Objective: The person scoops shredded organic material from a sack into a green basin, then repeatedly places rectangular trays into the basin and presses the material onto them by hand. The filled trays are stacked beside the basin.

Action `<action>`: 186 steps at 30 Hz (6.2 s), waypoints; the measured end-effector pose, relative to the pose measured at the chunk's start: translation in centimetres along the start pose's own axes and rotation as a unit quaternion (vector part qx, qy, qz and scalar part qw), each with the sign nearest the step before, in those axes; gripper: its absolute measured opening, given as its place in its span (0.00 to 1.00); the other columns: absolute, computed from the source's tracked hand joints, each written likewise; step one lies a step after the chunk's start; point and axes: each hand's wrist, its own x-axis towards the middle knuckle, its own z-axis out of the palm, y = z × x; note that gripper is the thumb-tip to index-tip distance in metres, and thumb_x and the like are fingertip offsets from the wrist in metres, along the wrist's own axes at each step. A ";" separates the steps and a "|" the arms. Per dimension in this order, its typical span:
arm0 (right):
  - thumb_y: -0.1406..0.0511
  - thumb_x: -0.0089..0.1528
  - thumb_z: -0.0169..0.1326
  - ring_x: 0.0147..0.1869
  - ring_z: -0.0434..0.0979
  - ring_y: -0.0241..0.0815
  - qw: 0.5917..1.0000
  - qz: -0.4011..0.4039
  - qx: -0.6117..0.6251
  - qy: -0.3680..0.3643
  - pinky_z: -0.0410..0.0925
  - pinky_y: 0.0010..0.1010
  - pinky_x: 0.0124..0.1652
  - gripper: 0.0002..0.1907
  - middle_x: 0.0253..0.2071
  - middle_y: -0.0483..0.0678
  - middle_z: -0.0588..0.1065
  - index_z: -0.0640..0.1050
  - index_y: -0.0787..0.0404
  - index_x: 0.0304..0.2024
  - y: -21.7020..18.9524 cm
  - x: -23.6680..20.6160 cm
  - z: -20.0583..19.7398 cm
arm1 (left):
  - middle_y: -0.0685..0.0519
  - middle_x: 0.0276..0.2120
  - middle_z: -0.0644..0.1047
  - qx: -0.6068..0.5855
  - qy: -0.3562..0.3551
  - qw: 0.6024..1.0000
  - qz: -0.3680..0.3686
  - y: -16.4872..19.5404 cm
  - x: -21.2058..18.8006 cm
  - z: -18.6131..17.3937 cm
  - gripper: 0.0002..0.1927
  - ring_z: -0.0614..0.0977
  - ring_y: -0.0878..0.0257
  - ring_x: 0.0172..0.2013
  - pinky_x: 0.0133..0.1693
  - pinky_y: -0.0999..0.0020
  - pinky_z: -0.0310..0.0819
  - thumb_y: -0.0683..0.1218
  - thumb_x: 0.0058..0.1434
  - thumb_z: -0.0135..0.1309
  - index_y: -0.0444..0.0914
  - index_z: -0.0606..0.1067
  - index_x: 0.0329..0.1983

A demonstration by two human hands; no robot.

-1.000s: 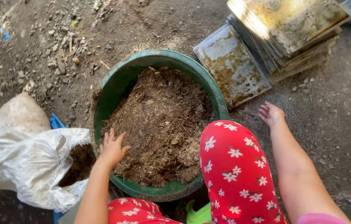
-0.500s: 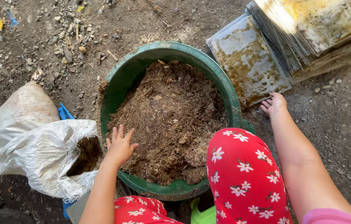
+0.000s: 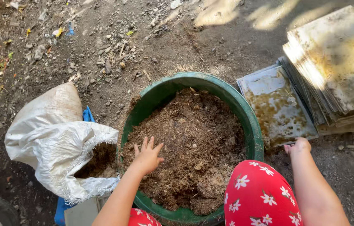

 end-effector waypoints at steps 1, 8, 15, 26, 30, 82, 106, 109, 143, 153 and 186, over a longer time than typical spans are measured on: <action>0.57 0.66 0.51 0.51 0.76 0.51 0.998 -0.001 -0.032 0.061 0.72 0.48 0.41 0.16 0.53 0.52 0.74 0.74 0.56 0.54 -0.3 0.0 -0.2 | 0.49 0.78 0.38 -0.007 -0.010 1.000 0.002 0.1 -0.3 -0.1 0.36 0.34 0.48 0.77 0.71 0.34 0.27 0.59 0.68 0.51 0.56 0.53 0.77; 0.60 0.67 0.50 0.53 0.80 0.54 0.998 -0.031 0.032 0.032 0.73 0.44 0.47 0.20 0.54 0.54 0.72 0.70 0.59 0.60 -2.3 -0.3 0.1 | 0.51 0.79 0.37 -0.025 -0.027 0.999 -0.020 0.1 -0.8 -0.3 0.35 0.32 0.50 0.77 0.71 0.35 0.24 0.59 0.68 0.48 0.57 0.52 0.77; 0.64 0.66 0.48 0.66 0.73 0.58 0.991 -0.126 0.013 0.029 0.63 0.60 0.62 0.21 0.63 0.57 0.71 0.70 0.61 0.62 -4.6 -0.6 -0.3 | 0.52 0.79 0.38 0.014 -0.025 1.000 -0.010 -0.5 0.6 0.5 0.36 0.33 0.51 0.77 0.71 0.36 0.30 0.61 0.68 0.48 0.59 0.51 0.77; 0.66 0.70 0.36 0.68 0.71 0.52 0.990 -0.127 -0.051 0.034 0.62 0.56 0.63 0.23 0.68 0.50 0.70 0.68 0.52 0.67 -4.2 1.7 -6.2 | 0.53 0.79 0.39 0.007 -0.024 1.000 0.000 -2.5 2.0 3.4 0.36 0.34 0.52 0.77 0.71 0.38 0.32 0.63 0.66 0.50 0.61 0.53 0.76; 0.67 0.71 0.35 0.70 0.70 0.49 0.986 -0.133 -0.103 0.021 0.62 0.53 0.64 0.24 0.71 0.50 0.68 0.65 0.55 0.70 -4.9 2.4 -7.0 | 0.54 0.79 0.40 0.002 -0.033 0.999 -0.011 -3.2 2.2 3.8 0.37 0.35 0.53 0.77 0.72 0.38 0.33 0.63 0.66 0.50 0.61 0.53 0.77; 0.66 0.63 0.58 0.42 0.82 0.48 0.975 -0.200 -0.075 0.054 0.74 0.42 0.45 0.19 0.48 0.53 0.77 0.65 0.59 0.53 3.7 3.2 -5.6 | 0.53 0.78 0.41 -0.017 -0.049 0.999 -0.013 -3.7 2.3 4.6 0.37 0.37 0.53 0.77 0.72 0.42 0.34 0.62 0.67 0.49 0.59 0.52 0.77; 0.41 0.69 0.52 0.53 0.83 0.63 0.972 -0.180 -0.152 0.010 0.79 0.53 0.48 0.40 0.53 0.64 0.74 0.59 0.61 0.70 -15.7 0.0 -0.6 | 0.50 0.78 0.43 -0.017 -0.025 1.000 0.006 -3.3 2.3 4.0 0.36 0.39 0.50 0.77 0.72 0.42 0.37 0.62 0.67 0.49 0.57 0.54 0.76; 0.43 0.69 0.51 0.51 0.83 0.59 0.972 -0.158 -0.175 0.012 0.79 0.51 0.46 0.36 0.50 0.61 0.75 0.61 0.58 0.68 -16.0 -0.7 0.1 | 0.51 0.78 0.42 -0.004 -0.033 0.999 0.004 -3.3 2.4 4.0 0.37 0.39 0.51 0.77 0.72 0.43 0.37 0.62 0.66 0.50 0.59 0.53 0.76; 0.57 0.67 0.62 0.48 0.82 0.46 0.967 -0.112 0.058 -0.221 0.76 0.35 0.50 0.20 0.43 0.52 0.80 0.76 0.64 0.53 -4.2 1.6 1.0 | 0.51 0.78 0.42 -0.032 -0.034 0.999 -0.008 -4.6 3.1 5.0 0.36 0.39 0.51 0.77 0.72 0.43 0.37 0.61 0.66 0.51 0.59 0.54 0.76; 0.59 0.68 0.59 0.49 0.82 0.44 0.967 -0.084 0.011 -0.242 0.76 0.33 0.49 0.14 0.44 0.50 0.80 0.77 0.62 0.51 -0.4 1.3 -2.6 | 0.52 0.78 0.41 -0.013 -0.028 1.000 0.000 -2.6 3.0 3.8 0.37 0.38 0.51 0.77 0.72 0.44 0.36 0.61 0.66 0.50 0.59 0.53 0.76; 0.64 0.67 0.55 0.44 0.83 0.62 0.969 -0.049 -0.210 -0.117 0.80 0.37 0.41 0.28 0.44 0.74 0.75 0.64 0.86 0.56 6.6 0.8 -7.0 | 0.50 0.78 0.43 0.005 -0.003 1.000 0.017 -3.1 3.2 4.4 0.36 0.39 0.50 0.77 0.71 0.42 0.40 0.62 0.66 0.51 0.57 0.55 0.76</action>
